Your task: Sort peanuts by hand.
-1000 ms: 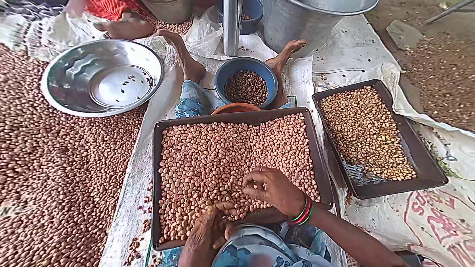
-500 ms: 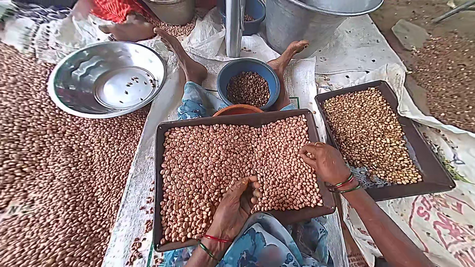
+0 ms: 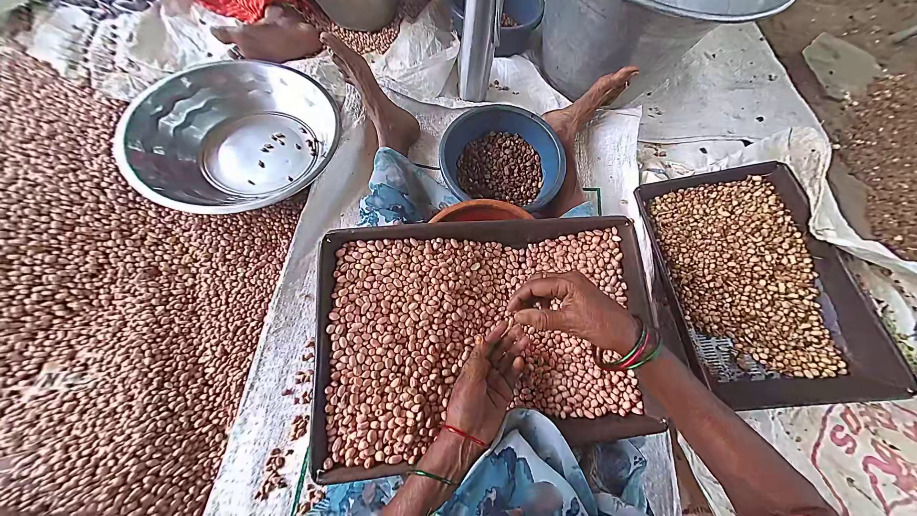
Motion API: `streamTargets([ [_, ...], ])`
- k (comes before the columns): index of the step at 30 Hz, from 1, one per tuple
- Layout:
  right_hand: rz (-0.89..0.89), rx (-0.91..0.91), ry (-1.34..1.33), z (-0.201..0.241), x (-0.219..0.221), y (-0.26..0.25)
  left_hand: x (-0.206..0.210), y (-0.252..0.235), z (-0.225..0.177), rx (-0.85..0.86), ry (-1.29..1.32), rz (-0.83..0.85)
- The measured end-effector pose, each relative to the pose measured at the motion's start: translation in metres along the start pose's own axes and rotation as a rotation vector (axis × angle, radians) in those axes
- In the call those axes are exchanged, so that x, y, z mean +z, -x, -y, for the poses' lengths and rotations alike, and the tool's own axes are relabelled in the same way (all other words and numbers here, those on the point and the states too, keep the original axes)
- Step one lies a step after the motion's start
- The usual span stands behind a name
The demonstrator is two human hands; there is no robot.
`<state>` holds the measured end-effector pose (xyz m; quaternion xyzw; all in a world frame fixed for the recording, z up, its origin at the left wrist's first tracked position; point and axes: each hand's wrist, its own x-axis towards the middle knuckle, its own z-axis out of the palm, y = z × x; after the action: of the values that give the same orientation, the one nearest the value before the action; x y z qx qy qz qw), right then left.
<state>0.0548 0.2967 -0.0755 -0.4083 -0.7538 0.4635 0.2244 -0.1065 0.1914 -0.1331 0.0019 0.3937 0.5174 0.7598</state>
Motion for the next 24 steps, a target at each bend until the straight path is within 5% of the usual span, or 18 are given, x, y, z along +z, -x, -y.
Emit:
streamTargets([
  [3, -0.089, 0.035, 0.275, -0.019, 0.026, -0.031, 0.003, 0.002, -0.001, 0.047, 0.071, -0.045],
  [6, -0.184, 0.098, 0.3, -0.039, 0.068, -0.047, -0.007, 0.006, -0.008, 0.006, 0.391, 0.155],
  [10, 0.282, -0.14, 0.341, -0.021, 0.106, -0.007, -0.034, 0.025, -0.029, 0.008, 0.722, 0.464],
  [13, 0.386, -0.142, 0.484, -0.025, 0.068, 0.012, -0.051, 0.04, -0.05, 0.199, 0.665, 0.57],
  [15, 0.239, 0.068, 0.638, -0.026, 0.027, 0.015, -0.06, 0.052, -0.062, 0.343, 0.608, 0.521],
  [18, 0.005, 0.103, 0.816, -0.023, 0.004, 0.026, -0.078, 0.063, -0.074, 0.457, 0.643, 0.451],
  [22, 0.345, -0.111, 0.552, -0.014, 0.049, 0.068, -0.092, 0.071, -0.083, 0.433, 0.716, 0.418],
  [24, 0.45, -0.069, 0.52, -0.016, 0.055, 0.086, -0.096, 0.078, -0.085, 0.456, 0.717, 0.383],
])
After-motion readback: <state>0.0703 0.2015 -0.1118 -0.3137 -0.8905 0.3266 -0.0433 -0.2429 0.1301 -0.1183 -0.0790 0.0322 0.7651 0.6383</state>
